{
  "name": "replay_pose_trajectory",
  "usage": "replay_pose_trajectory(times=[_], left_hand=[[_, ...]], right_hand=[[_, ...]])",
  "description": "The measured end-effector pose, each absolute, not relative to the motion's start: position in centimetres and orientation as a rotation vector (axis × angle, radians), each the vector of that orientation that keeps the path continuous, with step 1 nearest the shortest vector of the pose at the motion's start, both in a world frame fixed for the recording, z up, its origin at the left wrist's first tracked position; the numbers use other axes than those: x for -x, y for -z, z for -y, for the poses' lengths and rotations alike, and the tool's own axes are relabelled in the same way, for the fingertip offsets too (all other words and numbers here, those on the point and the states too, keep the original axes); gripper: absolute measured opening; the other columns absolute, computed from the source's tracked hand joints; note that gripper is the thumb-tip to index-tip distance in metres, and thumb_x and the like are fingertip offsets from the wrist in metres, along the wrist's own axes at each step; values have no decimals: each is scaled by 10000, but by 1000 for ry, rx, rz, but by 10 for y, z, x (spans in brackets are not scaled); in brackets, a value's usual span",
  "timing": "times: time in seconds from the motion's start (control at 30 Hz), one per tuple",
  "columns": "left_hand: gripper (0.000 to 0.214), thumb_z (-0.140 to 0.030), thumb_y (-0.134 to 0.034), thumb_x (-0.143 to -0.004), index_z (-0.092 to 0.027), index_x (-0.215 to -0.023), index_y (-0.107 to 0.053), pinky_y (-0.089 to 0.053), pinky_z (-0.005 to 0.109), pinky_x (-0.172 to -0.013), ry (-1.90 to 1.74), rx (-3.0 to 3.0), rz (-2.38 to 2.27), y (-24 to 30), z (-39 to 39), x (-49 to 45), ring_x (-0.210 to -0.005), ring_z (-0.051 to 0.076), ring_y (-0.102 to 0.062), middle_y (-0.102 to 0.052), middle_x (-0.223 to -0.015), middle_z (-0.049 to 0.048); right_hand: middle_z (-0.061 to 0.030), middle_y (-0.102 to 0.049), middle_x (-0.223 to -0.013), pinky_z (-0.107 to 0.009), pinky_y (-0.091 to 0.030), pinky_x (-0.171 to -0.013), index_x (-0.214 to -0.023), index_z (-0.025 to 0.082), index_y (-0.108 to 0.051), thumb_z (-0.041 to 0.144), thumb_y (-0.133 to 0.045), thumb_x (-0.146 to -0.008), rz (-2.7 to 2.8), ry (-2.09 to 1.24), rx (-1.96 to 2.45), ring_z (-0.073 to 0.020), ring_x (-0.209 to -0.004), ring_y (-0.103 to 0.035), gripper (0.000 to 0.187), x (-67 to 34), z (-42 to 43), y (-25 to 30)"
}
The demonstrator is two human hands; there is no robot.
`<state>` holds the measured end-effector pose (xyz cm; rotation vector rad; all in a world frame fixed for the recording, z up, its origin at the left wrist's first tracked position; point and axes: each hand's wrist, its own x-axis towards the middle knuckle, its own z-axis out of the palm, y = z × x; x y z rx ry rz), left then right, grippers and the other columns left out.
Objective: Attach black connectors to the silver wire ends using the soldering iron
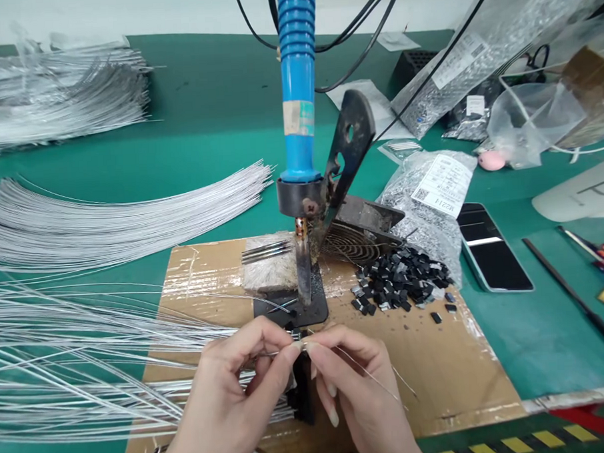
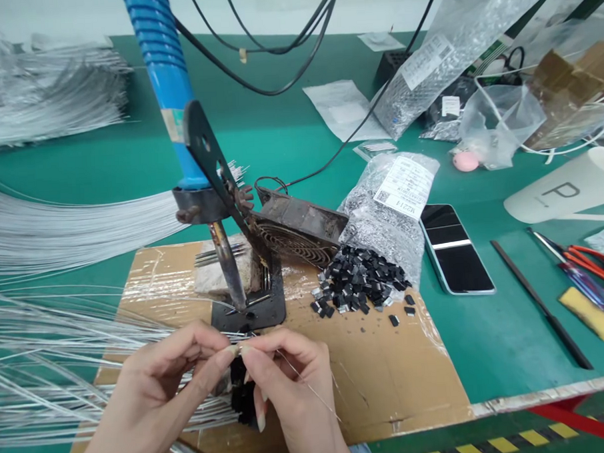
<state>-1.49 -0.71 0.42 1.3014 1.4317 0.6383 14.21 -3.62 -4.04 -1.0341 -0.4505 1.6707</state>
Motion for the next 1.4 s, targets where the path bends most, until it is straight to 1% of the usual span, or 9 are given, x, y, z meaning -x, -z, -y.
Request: replay_pose_trajectory(times=[0.2,0.37,0.5,0.7,0.77,0.87,1.03,1.23,1.4], left_hand=[[274,-401,-681,-952,-215,-757,-732,-352,254,-533,-656,-1274,-1404,-6,8,15,-574,151,-509,-660,-620,7],[302,-429,-742,-916,-205,-714,-750,-376,230,-466,-723,-1256,-1409,-4,9,15,-503,133,-496,-648,-578,5],[283,-415,-747,-910,-207,-718,-756,-391,224,-466,-741,-1270,-1419,-3,8,14,-490,127,-500,-645,-577,-3],[232,-328,-696,-939,-213,-741,-732,-287,242,-484,-749,-1320,-1441,-1,11,12,-507,118,-384,-525,-543,-44],[233,-326,-673,-955,-216,-758,-733,-281,249,-493,-766,-1330,-1443,2,13,11,-518,121,-370,-534,-556,-44],[224,-332,-662,-968,-217,-792,-740,-311,251,-508,-783,-1349,-1483,7,18,9,-534,128,-411,-583,-587,-31],[183,-316,-682,-953,-211,-818,-747,-349,251,-529,-819,-1333,-1530,13,21,7,-569,131,-519,-666,-655,-10],[177,-287,-700,-932,-208,-778,-737,-340,242,-500,-873,-1319,-1521,12,20,4,-530,117,-509,-645,-613,-28],[196,-309,-687,-947,-217,-784,-744,-366,232,-510,-856,-1340,-1537,13,22,5,-544,125,-530,-668,-629,-21]], right_hand=[[21,-655,-597,-136,-334,-369,-782,174,-857,378,-915,-815,399,-1747,1019,-15,-377,-439,215,-147,31,38],[23,-660,-565,-119,-312,-342,-711,174,-837,348,-933,-790,341,-1819,977,-6,-343,-438,214,-148,30,41],[33,-641,-557,-102,-322,-331,-726,178,-844,358,-934,-791,334,-1815,976,2,-339,-426,211,-147,31,41],[18,-651,-606,-101,-362,-335,-775,169,-854,390,-920,-805,329,-1785,977,-10,-368,-457,233,-145,31,39],[20,-649,-606,-103,-355,-332,-783,169,-855,378,-927,-796,303,-1777,976,-11,-363,-456,221,-143,31,39],[33,-620,-578,-105,-345,-333,-764,167,-850,373,-930,-790,262,-1765,965,-10,-359,-438,222,-140,31,40],[59,-569,-554,-101,-318,-342,-769,181,-847,376,-903,-829,251,-1737,926,8,-342,-396,212,-136,34,42],[49,-601,-600,-110,-381,-353,-815,188,-841,386,-866,-883,311,-1757,926,-10,-366,-449,211,-138,35,44],[48,-609,-608,-108,-389,-355,-789,184,-829,373,-855,-896,326,-1761,939,-10,-365,-467,218,-142,35,43]])
